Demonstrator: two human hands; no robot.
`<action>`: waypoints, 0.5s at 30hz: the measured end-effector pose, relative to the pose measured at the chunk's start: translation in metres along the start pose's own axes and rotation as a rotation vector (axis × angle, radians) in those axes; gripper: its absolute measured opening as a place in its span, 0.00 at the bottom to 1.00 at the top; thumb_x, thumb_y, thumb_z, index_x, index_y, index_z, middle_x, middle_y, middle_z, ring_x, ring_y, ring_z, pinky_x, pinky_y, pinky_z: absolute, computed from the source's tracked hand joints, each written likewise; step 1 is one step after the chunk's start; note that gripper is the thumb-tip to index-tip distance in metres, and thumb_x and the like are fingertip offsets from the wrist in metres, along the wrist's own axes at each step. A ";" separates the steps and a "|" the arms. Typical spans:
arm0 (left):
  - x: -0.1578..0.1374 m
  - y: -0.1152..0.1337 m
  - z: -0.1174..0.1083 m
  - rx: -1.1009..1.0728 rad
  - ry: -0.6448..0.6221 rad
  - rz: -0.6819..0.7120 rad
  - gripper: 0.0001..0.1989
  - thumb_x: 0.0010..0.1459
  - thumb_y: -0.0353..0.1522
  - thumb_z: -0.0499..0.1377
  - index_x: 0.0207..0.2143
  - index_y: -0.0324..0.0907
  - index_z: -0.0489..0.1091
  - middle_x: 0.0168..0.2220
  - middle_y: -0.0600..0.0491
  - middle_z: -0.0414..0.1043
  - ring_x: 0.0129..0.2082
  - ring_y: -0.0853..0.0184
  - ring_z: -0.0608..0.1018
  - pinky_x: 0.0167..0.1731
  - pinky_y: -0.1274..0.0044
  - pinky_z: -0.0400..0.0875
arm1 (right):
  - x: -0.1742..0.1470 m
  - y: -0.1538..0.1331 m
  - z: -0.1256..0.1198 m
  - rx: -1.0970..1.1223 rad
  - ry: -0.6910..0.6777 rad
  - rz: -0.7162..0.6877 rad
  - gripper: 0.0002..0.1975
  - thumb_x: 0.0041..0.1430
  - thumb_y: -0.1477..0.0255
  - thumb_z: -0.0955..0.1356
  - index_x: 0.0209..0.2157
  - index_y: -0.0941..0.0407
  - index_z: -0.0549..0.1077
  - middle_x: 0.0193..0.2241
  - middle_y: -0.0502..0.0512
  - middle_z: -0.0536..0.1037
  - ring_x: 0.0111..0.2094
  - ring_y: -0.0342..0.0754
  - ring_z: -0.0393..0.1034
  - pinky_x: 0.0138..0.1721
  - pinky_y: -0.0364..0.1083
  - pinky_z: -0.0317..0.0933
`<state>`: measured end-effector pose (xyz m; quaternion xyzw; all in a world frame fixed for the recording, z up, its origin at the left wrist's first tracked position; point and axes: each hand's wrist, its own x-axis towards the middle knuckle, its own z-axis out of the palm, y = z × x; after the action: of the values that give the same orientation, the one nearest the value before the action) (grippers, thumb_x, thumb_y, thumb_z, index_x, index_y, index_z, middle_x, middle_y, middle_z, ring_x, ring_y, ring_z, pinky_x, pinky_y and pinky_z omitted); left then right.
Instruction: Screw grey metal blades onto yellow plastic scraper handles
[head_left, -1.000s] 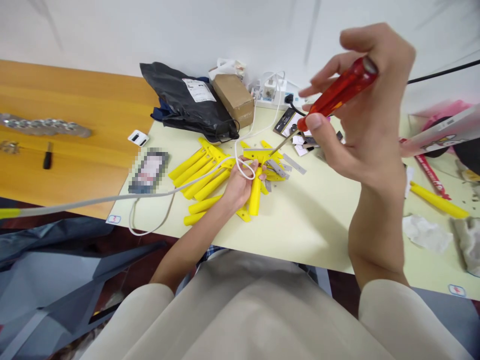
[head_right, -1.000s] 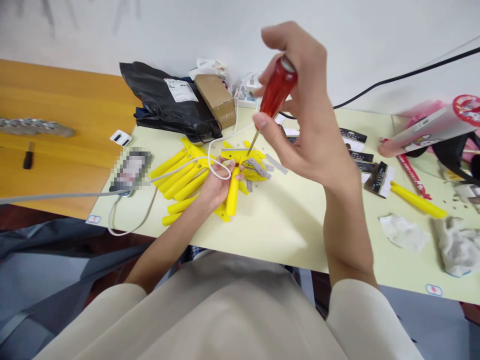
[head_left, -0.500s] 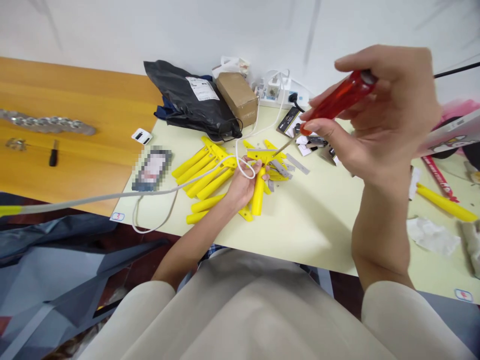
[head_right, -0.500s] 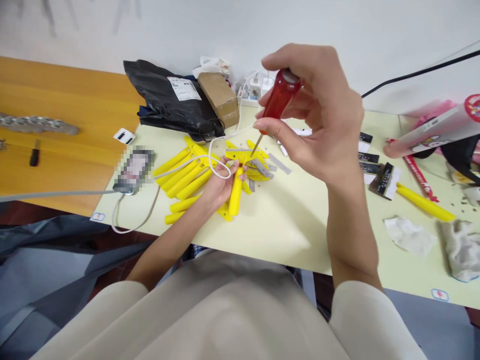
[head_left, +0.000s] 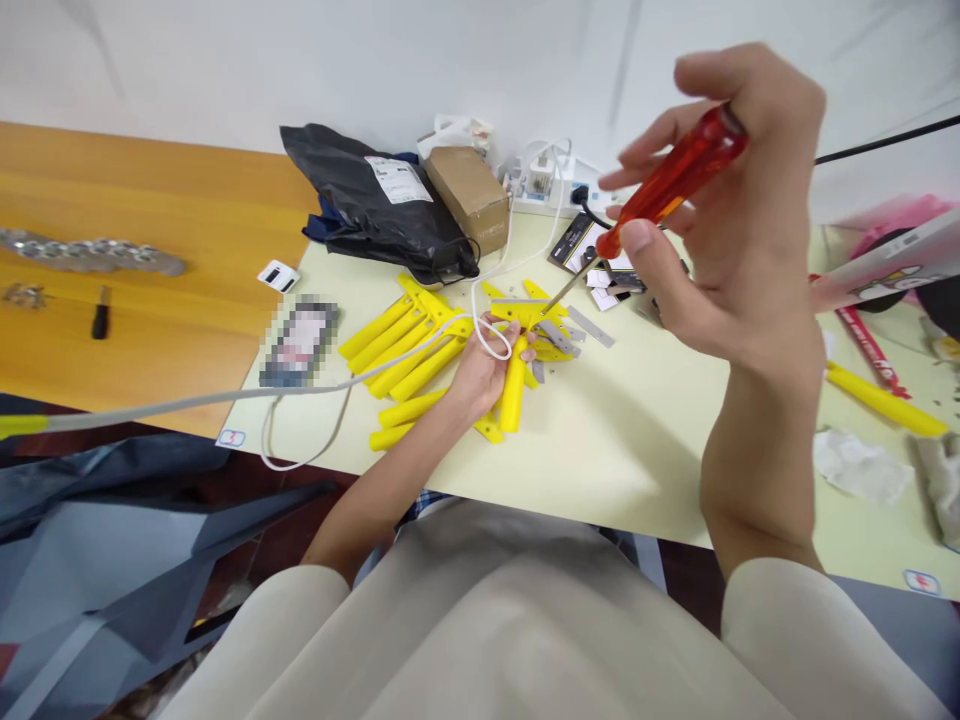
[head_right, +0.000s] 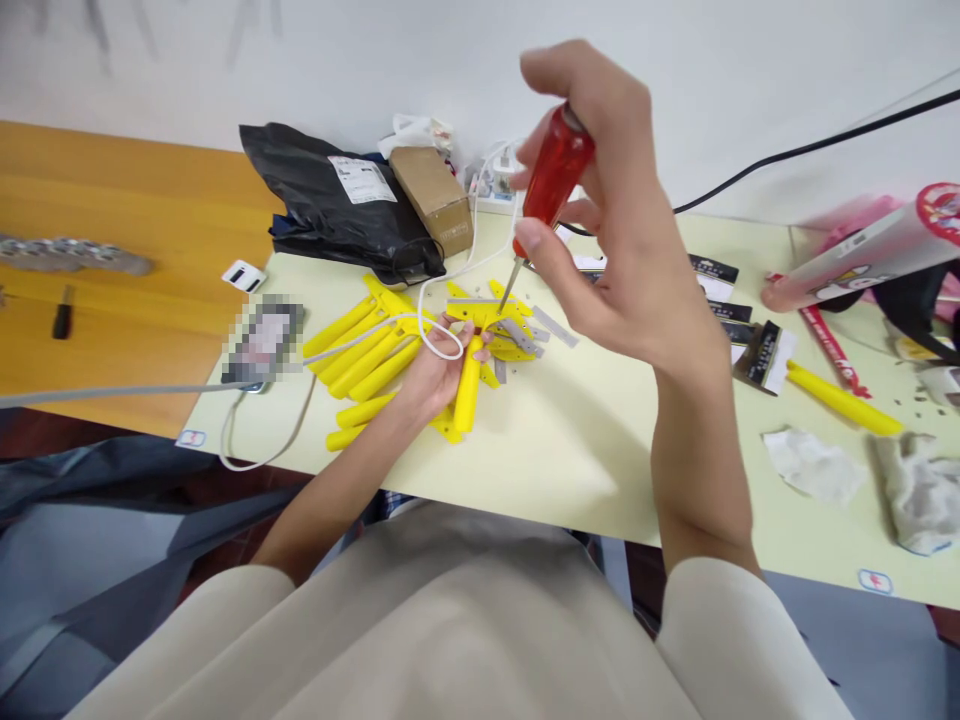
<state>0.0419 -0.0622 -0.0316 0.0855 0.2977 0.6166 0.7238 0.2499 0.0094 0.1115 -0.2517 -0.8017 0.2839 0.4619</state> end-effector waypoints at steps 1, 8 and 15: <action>0.000 0.000 0.000 -0.002 0.000 0.004 0.22 0.58 0.20 0.74 0.38 0.45 0.64 0.39 0.55 0.77 0.38 0.66 0.82 0.30 0.78 0.71 | 0.000 0.001 0.000 0.001 -0.023 -0.069 0.37 0.68 0.62 0.79 0.73 0.28 0.69 0.72 0.42 0.65 0.68 0.60 0.74 0.63 0.59 0.83; 0.000 -0.001 0.002 0.027 0.036 -0.024 0.21 0.59 0.19 0.72 0.39 0.45 0.64 0.38 0.55 0.76 0.38 0.66 0.83 0.30 0.78 0.70 | 0.001 -0.006 0.003 -0.171 0.048 -0.135 0.38 0.65 0.62 0.80 0.71 0.26 0.70 0.69 0.42 0.71 0.56 0.57 0.80 0.49 0.51 0.86; 0.000 -0.005 0.000 0.040 0.002 -0.030 0.21 0.57 0.20 0.75 0.38 0.44 0.66 0.39 0.55 0.76 0.37 0.66 0.82 0.30 0.78 0.71 | -0.001 -0.015 0.002 -0.040 0.081 -0.100 0.28 0.65 0.64 0.81 0.64 0.33 0.78 0.63 0.46 0.77 0.48 0.55 0.84 0.46 0.56 0.87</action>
<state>0.0459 -0.0638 -0.0339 0.0946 0.3119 0.5998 0.7308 0.2467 -0.0028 0.1203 -0.2318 -0.7993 0.2340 0.5026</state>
